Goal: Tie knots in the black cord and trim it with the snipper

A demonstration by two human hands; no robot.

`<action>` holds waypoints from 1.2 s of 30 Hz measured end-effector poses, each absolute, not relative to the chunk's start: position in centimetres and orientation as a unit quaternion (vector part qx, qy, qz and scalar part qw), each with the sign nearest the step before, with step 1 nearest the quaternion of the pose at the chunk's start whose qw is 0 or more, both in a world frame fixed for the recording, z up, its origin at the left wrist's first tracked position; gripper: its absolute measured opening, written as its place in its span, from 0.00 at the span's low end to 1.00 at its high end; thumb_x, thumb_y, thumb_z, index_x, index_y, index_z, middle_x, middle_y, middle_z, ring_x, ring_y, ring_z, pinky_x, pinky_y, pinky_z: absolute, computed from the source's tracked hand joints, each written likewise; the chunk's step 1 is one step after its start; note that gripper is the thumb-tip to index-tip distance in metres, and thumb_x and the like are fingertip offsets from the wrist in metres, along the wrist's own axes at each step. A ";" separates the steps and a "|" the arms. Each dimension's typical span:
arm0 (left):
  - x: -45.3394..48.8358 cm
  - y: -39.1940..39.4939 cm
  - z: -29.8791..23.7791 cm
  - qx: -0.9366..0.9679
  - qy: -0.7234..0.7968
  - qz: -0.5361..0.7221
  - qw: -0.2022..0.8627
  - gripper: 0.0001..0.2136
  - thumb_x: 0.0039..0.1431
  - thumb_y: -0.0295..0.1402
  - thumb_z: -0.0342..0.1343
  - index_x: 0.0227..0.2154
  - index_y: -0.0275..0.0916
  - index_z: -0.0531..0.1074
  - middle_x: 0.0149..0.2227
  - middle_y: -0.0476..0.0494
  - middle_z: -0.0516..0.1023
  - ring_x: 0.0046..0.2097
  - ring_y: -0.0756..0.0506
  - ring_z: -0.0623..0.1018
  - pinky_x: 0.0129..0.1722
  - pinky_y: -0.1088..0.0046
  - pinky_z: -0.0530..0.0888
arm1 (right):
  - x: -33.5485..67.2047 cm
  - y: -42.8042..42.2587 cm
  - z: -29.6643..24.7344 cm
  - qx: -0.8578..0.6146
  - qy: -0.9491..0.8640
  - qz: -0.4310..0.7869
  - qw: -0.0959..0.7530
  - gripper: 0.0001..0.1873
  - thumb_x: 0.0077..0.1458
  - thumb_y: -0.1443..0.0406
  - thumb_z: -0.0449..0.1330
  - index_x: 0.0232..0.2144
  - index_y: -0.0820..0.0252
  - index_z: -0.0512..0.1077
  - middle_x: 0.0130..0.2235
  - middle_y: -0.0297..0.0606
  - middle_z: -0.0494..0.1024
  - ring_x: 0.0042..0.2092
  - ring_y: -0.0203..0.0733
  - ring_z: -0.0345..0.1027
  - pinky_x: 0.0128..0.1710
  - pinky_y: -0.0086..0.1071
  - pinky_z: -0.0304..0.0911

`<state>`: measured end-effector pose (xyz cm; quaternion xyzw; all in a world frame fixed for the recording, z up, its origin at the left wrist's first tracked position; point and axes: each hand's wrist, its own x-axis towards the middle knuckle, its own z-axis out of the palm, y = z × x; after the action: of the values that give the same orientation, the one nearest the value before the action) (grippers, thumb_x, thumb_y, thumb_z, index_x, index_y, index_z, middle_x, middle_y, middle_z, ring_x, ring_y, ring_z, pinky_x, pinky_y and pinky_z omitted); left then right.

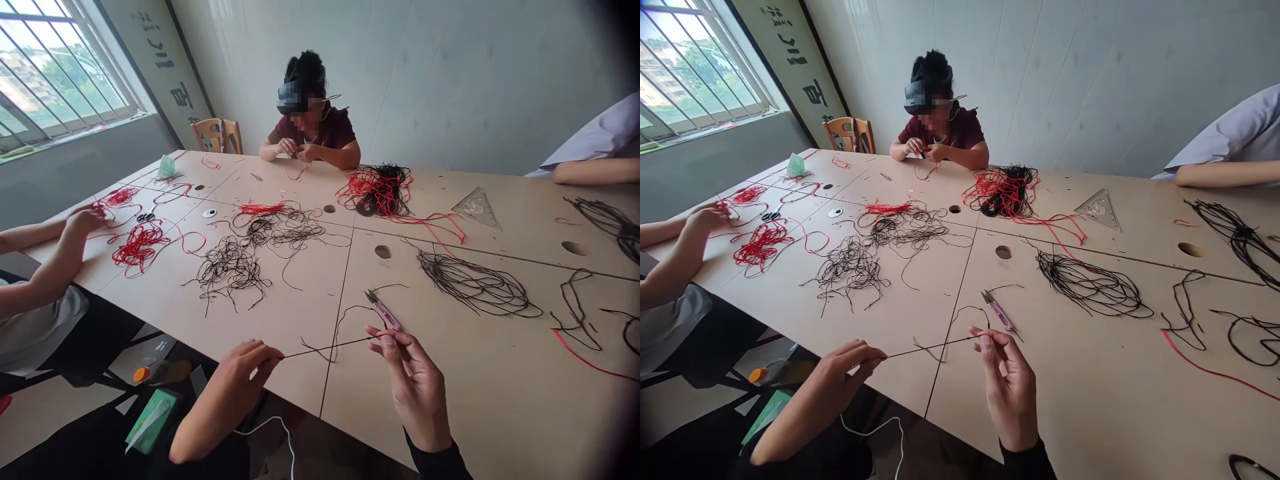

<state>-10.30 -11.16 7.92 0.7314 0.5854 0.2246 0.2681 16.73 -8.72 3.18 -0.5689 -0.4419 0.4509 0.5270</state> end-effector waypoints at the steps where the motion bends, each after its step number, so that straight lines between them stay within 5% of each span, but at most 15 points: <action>1: -10.6 -11.1 7.7 0.721 0.596 0.229 0.268 0.11 0.65 0.36 0.49 0.36 0.43 0.77 0.34 0.44 0.79 0.35 0.46 0.78 0.37 0.73 0.72 | 16.7 -8.6 3.2 -0.571 -0.420 0.449 0.544 0.17 0.58 0.51 0.61 0.36 0.59 0.72 0.47 0.48 0.79 0.45 0.47 0.74 0.48 0.42 0.70; 6: -11.5 -10.3 7.3 0.662 0.652 0.234 0.287 0.13 0.63 0.44 0.51 0.33 0.43 0.76 0.35 0.46 0.80 0.36 0.44 0.78 0.36 0.73 0.72 | 16.6 -7.6 4.1 -0.522 -0.270 0.480 0.652 0.15 0.52 0.55 0.67 0.36 0.57 0.72 0.44 0.41 0.80 0.51 0.44 0.71 0.53 0.39 0.66; 15: -15.1 -8.2 5.4 0.543 0.744 0.258 0.290 0.21 0.53 0.54 0.53 0.33 0.41 0.77 0.32 0.43 0.81 0.36 0.40 0.80 0.34 0.70 0.72 | 21.8 -5.3 5.5 -0.454 -0.083 0.470 0.753 0.18 0.35 0.69 0.70 0.33 0.58 0.74 0.28 0.27 0.71 0.31 0.31 0.68 0.36 0.25 0.69; 21: -17.2 -7.3 4.6 0.489 0.778 0.287 0.269 0.24 0.49 0.57 0.54 0.33 0.40 0.77 0.38 0.40 0.82 0.38 0.39 0.79 0.35 0.70 0.73 | 24.2 -5.0 5.6 -0.452 -0.078 0.446 0.768 0.17 0.36 0.74 0.62 0.33 0.59 0.73 0.24 0.26 0.63 0.25 0.29 0.57 0.29 0.24 0.64; 28: -18.2 -6.1 4.8 0.479 0.788 0.310 0.231 0.25 0.48 0.58 0.56 0.32 0.38 0.78 0.28 0.41 0.78 0.32 0.41 0.77 0.32 0.69 0.72 | 25.9 -4.8 4.6 -0.469 -0.056 0.444 0.762 0.11 0.43 0.71 0.62 0.33 0.58 0.73 0.22 0.25 0.55 0.22 0.29 0.47 0.23 0.26 0.56; 32: -18.6 -5.6 5.3 0.425 0.795 0.360 0.242 0.23 0.46 0.55 0.61 0.32 0.37 0.76 0.25 0.43 0.77 0.33 0.40 0.77 0.33 0.67 0.72 | 26.3 -4.6 4.0 -0.508 -0.134 0.432 0.733 0.13 0.45 0.64 0.66 0.36 0.59 0.74 0.24 0.26 0.60 0.23 0.30 0.52 0.25 0.31 0.58; 36: -16.2 -4.7 5.5 0.384 0.725 0.475 0.319 0.17 0.48 0.48 0.65 0.29 0.39 0.73 0.27 0.48 0.75 0.34 0.44 0.76 0.41 0.66 0.73 | 24.2 -4.9 4.4 -0.534 -0.233 0.453 0.675 0.22 0.44 0.59 0.71 0.41 0.60 0.74 0.34 0.39 0.77 0.34 0.40 0.69 0.37 0.37 0.66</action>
<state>-16.23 -4.71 5.54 0.3837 0.7250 0.4747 0.3191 24.23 -4.89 4.40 -0.5338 -0.2328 0.4530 0.6750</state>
